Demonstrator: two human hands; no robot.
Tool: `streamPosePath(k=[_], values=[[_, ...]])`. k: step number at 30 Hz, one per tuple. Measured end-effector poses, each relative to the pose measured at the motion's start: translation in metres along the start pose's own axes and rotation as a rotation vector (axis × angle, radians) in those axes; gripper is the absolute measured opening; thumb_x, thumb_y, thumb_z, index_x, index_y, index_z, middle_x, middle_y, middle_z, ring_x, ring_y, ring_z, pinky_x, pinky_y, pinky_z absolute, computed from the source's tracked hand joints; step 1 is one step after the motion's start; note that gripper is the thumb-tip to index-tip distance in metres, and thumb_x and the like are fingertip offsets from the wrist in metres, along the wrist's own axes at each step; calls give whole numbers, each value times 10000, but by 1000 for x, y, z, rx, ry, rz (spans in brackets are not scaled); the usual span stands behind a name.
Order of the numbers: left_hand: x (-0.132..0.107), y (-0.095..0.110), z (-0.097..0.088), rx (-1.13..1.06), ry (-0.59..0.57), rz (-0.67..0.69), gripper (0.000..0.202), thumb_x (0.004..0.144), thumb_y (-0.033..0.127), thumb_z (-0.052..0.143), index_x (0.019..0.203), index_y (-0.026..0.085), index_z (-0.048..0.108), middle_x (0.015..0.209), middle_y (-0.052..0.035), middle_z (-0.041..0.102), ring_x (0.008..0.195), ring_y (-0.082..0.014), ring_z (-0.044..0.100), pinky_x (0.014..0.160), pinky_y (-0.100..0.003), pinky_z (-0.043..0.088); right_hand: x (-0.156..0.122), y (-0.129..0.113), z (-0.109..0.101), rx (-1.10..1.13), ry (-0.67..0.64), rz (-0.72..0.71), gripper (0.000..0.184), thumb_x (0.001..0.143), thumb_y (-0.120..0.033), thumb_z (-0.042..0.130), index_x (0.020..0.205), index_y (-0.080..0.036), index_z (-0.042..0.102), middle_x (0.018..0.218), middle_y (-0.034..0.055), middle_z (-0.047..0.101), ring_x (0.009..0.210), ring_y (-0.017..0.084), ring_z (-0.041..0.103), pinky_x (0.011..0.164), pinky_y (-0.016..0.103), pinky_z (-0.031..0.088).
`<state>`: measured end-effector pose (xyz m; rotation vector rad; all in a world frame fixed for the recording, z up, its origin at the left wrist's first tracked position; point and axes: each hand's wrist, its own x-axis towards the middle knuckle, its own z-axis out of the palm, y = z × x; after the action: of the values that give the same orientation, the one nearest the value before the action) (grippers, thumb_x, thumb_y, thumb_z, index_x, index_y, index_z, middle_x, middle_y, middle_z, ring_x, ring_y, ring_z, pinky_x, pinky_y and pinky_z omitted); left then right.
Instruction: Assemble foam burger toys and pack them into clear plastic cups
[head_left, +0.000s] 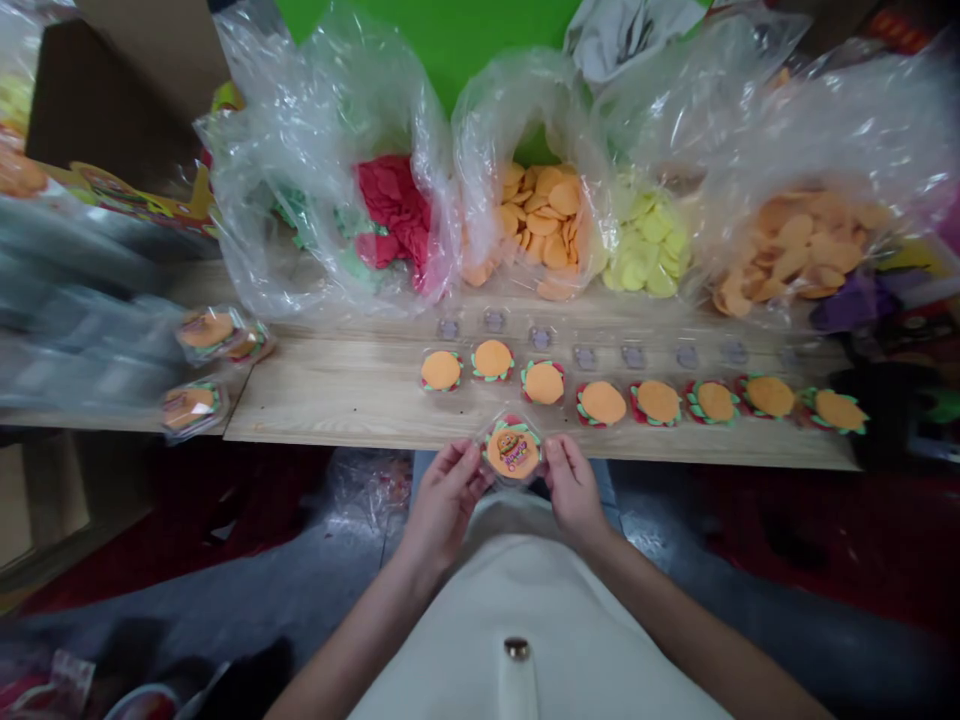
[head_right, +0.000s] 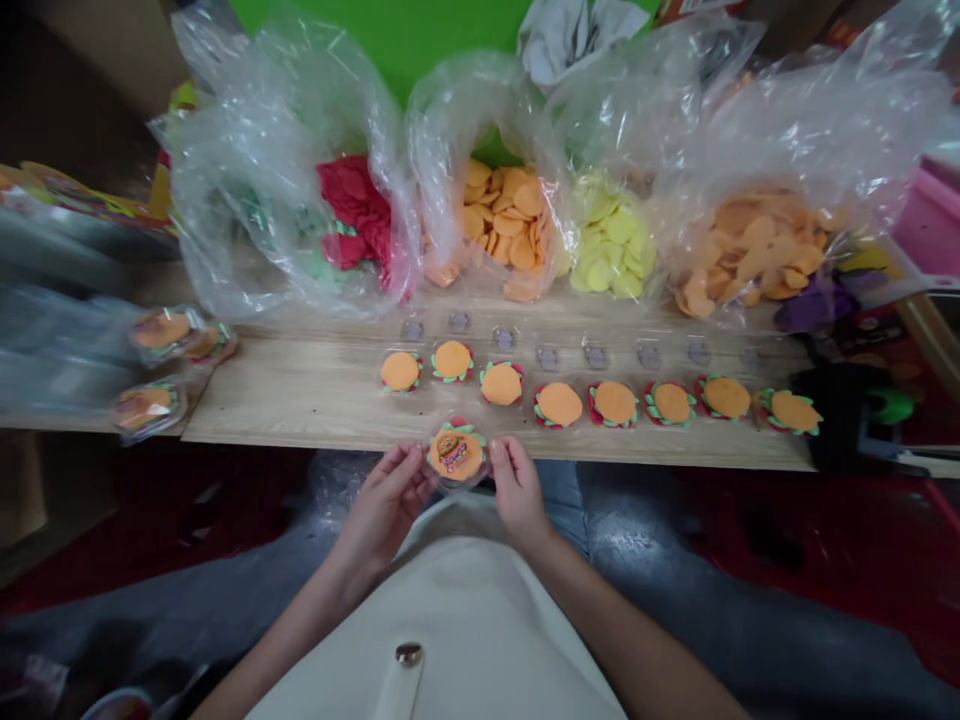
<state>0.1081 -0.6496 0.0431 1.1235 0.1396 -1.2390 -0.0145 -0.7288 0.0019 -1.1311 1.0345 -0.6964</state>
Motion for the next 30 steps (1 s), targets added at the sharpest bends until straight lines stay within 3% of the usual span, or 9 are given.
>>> streamPosePath(k=[5,11,15,21,26,30], values=[[11,7,1,51,-8,118,173,702,240,679,774,148,552,751,17,560,644,-65,527,639,-194,454,-4,-3,1,-12,-65,-19,321,861,-488,379,700,-218,443,559,-34,479,519,118,455,505,235,372],[13,22,-24,262,-196,-33,183,716,272,668,748,146,540,682,34,522,597,-53,483,584,-172,415,-3,-5,-17,-271,-428,-49,318,844,-463,427,664,-200,438,576,-29,486,563,114,472,551,234,373],[6,17,-38,381,-204,-120,177,706,279,675,741,152,558,634,41,522,581,-54,477,573,-171,389,-5,-6,-16,-352,-400,-69,309,858,-430,404,651,-200,404,570,-48,406,538,96,384,506,217,312],[-4,12,-37,334,-204,-242,217,694,275,682,874,158,643,843,-31,638,731,-117,572,699,-239,430,-18,2,-13,-401,-376,-169,310,889,-357,365,623,-199,376,599,-35,391,571,101,365,529,223,297],[0,8,-33,345,-148,-203,208,687,295,683,837,153,661,817,-44,653,716,-129,570,688,-249,425,-17,9,-19,-439,-398,-219,298,900,-339,346,640,-198,379,619,-31,393,593,104,375,558,227,304],[2,1,-35,425,-160,-170,202,709,306,659,838,150,655,825,-43,638,700,-120,545,678,-245,412,-14,7,-28,-475,-516,-156,303,900,-355,334,651,-194,393,629,-27,412,599,105,386,556,227,309]])
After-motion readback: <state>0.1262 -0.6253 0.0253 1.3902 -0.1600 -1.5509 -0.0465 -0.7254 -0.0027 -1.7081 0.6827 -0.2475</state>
